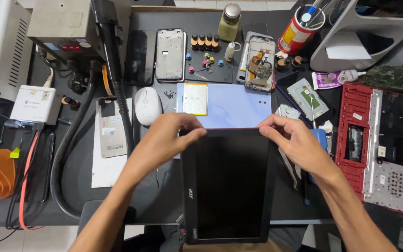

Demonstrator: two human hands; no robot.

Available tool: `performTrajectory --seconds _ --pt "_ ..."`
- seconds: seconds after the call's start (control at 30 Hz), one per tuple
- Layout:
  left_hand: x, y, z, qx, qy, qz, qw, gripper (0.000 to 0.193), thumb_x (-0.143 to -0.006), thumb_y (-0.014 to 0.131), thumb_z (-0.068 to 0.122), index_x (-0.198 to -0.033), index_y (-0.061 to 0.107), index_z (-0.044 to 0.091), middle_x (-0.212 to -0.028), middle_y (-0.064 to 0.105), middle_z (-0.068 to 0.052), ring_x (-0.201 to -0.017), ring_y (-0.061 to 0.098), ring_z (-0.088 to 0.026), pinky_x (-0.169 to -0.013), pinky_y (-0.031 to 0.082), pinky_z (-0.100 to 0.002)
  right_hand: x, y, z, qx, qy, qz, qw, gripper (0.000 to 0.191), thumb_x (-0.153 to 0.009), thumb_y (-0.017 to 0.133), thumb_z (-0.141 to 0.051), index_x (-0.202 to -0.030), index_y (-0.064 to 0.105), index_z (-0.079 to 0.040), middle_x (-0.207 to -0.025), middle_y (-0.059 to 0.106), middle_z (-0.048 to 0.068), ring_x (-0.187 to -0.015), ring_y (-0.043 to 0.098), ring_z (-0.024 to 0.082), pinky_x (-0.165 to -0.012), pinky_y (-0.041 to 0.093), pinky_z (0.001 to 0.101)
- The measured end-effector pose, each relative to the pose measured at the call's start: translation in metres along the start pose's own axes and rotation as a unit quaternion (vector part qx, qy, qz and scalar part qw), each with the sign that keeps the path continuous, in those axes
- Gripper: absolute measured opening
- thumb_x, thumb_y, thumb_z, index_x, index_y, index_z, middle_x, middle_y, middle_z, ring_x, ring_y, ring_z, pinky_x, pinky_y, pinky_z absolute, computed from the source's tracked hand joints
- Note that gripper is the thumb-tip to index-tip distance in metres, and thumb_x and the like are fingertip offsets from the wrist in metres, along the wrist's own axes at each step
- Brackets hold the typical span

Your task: The person assembles a red laptop by securing the screen bezel to the display panel. They use a screwdriver to fasten screws into the corners of the bezel and then attach the back cover to the chassis, aligning the components and pressing them into place.

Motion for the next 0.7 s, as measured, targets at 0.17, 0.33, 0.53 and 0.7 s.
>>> performTrajectory --seconds 0.17,0.33,0.53,0.7 --pt "-0.001 0.027 0.038 -0.084 0.037 -0.011 0.996 0.025 -0.092 0.071 0.027 -0.090 0.076 0.003 -0.079 0.071 -0.021 -0.082 0.068 -0.041 -0.070 0.050 -0.050 0.010 0.008 -0.016 0.024 -0.011 0.003 1.000 0.018 -0.098 0.065 -0.016 -0.096 0.072 0.000 -0.080 0.065 -0.002 -0.076 0.055 0.003 -0.068 0.046 0.0225" --pt "-0.003 0.046 0.043 -0.019 0.059 0.023 0.998 0.017 -0.092 0.067 0.016 -0.088 0.071 0.000 -0.078 0.068 -0.023 -0.079 0.066 -0.043 -0.067 0.048 -0.050 0.014 0.010 -0.020 0.013 -0.022 0.005 1.000 0.018 -0.097 0.067 -0.017 -0.097 0.074 0.000 -0.082 0.068 -0.001 -0.078 0.056 0.003 -0.070 0.047 0.0224" --pt "-0.011 0.047 0.019 -0.018 0.075 0.078 0.994 0.017 -0.090 0.068 0.015 -0.085 0.069 -0.001 -0.075 0.065 -0.024 -0.075 0.062 -0.044 -0.066 0.045 -0.050 0.002 0.003 -0.004 -0.106 0.057 -0.053 0.991 0.027 -0.100 0.055 -0.027 -0.103 0.070 -0.004 -0.084 0.066 -0.004 -0.077 0.062 0.004 -0.070 0.055 0.0246" --pt "-0.022 0.043 -0.005 0.016 0.022 0.054 0.998 0.021 -0.092 0.067 0.020 -0.088 0.069 0.000 -0.068 0.060 -0.021 -0.063 0.057 -0.038 -0.062 0.044 -0.044 -0.002 0.010 0.009 -0.056 0.027 -0.052 0.997 0.021 -0.100 0.059 -0.025 -0.098 0.063 -0.005 -0.078 0.053 -0.006 -0.071 0.054 0.005 -0.063 0.052 0.0239"
Point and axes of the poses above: each hand's wrist, its own x-axis away from the middle knuckle, its own y-axis out of the palm, z = x × y, the point moved 3 cm from there along -x, towards the middle knuckle
